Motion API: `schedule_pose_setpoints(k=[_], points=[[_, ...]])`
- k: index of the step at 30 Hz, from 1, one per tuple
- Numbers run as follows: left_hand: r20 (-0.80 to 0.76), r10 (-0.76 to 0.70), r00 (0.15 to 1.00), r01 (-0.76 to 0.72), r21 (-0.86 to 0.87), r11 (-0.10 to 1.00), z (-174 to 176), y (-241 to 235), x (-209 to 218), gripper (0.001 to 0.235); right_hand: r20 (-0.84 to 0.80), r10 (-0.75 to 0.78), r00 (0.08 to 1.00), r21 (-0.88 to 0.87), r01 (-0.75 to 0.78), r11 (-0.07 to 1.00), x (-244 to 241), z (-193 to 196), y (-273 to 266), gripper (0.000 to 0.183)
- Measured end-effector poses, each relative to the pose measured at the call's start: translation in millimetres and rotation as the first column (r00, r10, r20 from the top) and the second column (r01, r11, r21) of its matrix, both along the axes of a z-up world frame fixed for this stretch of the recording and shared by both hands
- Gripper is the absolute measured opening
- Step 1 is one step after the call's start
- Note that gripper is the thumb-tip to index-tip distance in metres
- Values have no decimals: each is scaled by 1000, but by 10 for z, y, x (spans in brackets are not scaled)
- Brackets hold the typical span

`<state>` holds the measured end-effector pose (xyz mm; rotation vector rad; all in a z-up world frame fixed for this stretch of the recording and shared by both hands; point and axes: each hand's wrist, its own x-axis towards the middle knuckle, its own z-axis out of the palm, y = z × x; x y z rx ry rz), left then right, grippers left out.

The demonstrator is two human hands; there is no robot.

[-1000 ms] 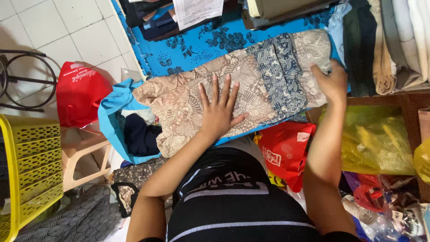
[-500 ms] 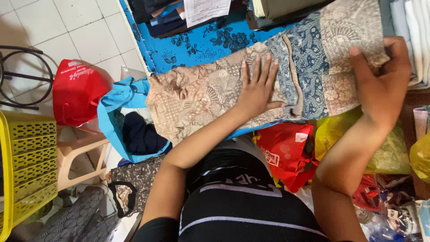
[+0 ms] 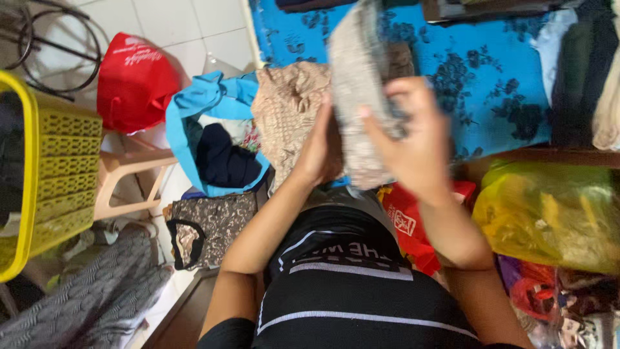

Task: The person folds a patterned short-sleeved shirt on a blue floral table, then places it on a wooden surface. They proceed to fold a patterned long-sleeved shirt and a dark blue garment, stacking them on the table.

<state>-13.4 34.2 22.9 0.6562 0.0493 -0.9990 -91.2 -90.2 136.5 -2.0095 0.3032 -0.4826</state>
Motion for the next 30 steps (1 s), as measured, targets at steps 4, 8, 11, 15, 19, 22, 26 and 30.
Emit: schedule_pose_setpoints(k=[4,8,11,15,19,22,26,30], points=[[127,315,941,-325,75,943,-181,565,176,74,-118,145,982,-92,-156,983,366,-391,540,40],[57,433,900,-437,118,892,-264,993,240,69,-387,279,879,148,-239,960,277,-576,620,44],[433,238,869,-429,422,799,-370,1116,195,69,-129,147,981,-424,-189,886,185,-696,422,36],[716,74,694,-515,422,747,-608,1179,274,64,-374,-94,922,-545,-137,827,208,-828,43,55],[856,-308,415,-719,516,465,-475,1123,207,63,-463,-152,873,-456,-88,885,122,-968,-203,58],[907,-330,262,-757,405,513,-246,998,234,83,-417,-139,898,-417,-53,907,55,-1090,-237,58],[870,27,493,-654,350,671,-30,885,230,76,-369,-160,915,-426,-14,905,28,-1160,-276,61],[715,-36,698,-574,589,568,-185,980,359,55,-405,-191,894,-417,5,909,42,-1179,-285,60]])
